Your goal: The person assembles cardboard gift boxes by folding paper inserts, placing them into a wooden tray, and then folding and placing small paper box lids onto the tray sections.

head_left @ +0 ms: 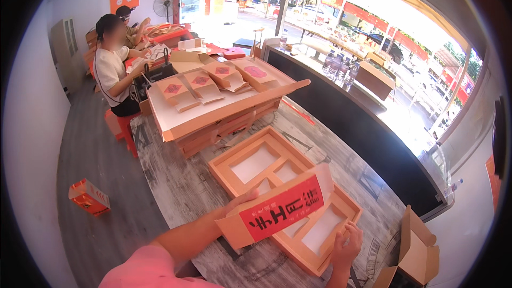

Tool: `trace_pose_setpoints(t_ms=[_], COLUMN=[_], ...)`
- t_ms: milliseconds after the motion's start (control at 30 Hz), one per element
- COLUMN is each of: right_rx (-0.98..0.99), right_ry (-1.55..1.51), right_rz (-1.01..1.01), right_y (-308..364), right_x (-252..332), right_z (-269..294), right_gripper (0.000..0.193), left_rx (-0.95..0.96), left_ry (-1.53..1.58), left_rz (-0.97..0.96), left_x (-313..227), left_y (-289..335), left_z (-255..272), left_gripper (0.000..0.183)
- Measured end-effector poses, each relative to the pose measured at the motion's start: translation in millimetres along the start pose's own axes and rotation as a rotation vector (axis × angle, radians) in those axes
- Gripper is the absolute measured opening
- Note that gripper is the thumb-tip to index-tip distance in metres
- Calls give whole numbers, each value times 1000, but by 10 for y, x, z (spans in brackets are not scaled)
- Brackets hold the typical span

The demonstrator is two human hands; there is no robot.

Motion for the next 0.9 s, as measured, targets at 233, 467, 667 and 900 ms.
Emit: trace_pose_setpoints(t_ms=[233, 467, 667, 900], right_rx=[2, 579, 623, 516], right_ry=[-154, -138, -367, -453], right_rz=[229, 469, 124, -286], right_y=[-103, -6, 235, 393], right_x=[929, 1506, 1144, 947], right_z=[450, 294, 231, -82], right_gripper=[64, 73, 67, 82], left_rx=[-31, -11, -32, -72], left_ry=[-715, -769, -517, -542], left_rz=[296, 448, 231, -485], left_x=[260, 476, 177, -332], left_y=[20, 23, 66, 83], left_z=[-265, -242, -270, -372], left_gripper=[82, 56, 76, 89])
Point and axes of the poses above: each hand's wrist, its own y-axis away from the middle knuckle, its own z-axis out of the back of the hand, x = y × z, the point moved 7 cm from there along -y, towards the middle knuckle, and after that the axes turned 7 degrees about z, right-handed, at the moved point
